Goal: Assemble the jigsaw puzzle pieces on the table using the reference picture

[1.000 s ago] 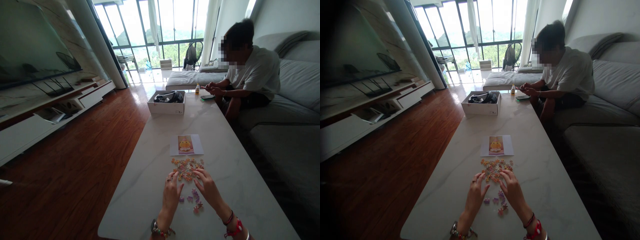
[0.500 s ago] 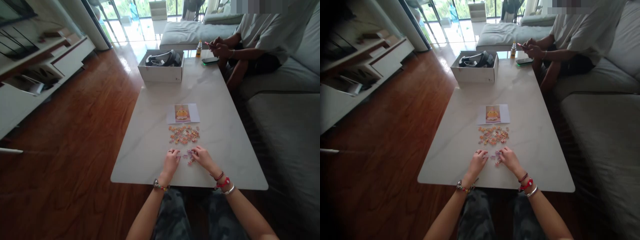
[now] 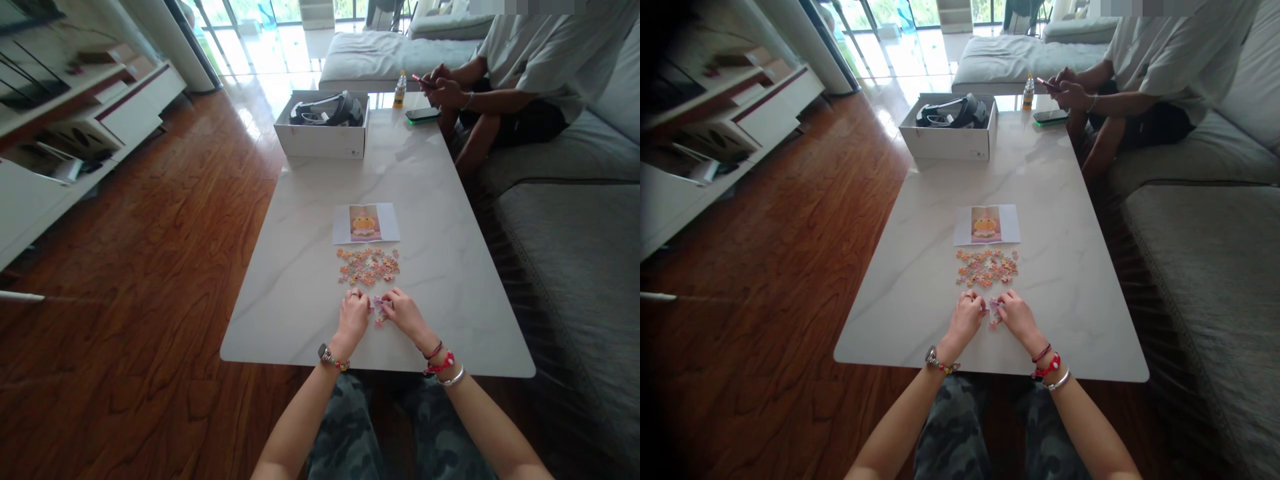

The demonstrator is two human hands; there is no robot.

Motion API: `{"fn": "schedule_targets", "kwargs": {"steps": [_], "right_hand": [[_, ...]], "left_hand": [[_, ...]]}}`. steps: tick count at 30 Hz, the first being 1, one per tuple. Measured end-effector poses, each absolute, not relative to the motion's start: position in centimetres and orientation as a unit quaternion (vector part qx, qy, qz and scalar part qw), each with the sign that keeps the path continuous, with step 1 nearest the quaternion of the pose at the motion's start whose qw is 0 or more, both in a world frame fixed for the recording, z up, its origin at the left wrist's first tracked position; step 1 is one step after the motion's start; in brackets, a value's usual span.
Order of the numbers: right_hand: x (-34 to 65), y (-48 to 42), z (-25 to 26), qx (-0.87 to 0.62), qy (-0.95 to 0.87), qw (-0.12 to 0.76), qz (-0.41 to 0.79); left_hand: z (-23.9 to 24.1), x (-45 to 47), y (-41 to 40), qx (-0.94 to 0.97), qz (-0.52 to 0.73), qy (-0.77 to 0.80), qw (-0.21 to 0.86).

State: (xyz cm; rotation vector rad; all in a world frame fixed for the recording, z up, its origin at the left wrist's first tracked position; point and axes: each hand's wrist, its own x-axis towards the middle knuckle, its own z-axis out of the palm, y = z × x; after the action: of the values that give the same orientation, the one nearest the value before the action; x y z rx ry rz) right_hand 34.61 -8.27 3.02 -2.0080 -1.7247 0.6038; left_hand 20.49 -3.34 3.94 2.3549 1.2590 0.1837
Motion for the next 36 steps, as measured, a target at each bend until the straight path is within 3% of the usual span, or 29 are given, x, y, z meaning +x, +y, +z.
{"fn": "schedule_targets", "kwargs": {"steps": [3, 8, 11, 24, 36], "right_hand": [[34.2, -8.3, 3.6, -0.714, -0.619, 0.247, 0.212], [33.5, -8.2, 4.6, -0.683, -0.610, 0.307, 0.260], [32.8, -7.9, 4.7, -0.662, -0.625, 0.303, 0.280], [29.8, -7.3, 3.6, -0.647, -0.718, 0.146, 0.212], [29.8, -7.2, 3.1, -0.641, -0.719, 0.149, 0.224]], "left_hand": [[4.2, 20.1, -2.9, 0.837, 0.079, 0.457, 0.289], [4.4, 16.8, -1.8, 0.660, 0.187, 0.525, 0.504], [3.8, 14.6, -1.8, 0.588, 0.229, 0.557, 0.540], [3.3, 15.5, -3.1, 0.696, 0.142, 0.584, 0.393], [2.8, 14.9, -3.3, 0.751, 0.133, 0.549, 0.342]]}}
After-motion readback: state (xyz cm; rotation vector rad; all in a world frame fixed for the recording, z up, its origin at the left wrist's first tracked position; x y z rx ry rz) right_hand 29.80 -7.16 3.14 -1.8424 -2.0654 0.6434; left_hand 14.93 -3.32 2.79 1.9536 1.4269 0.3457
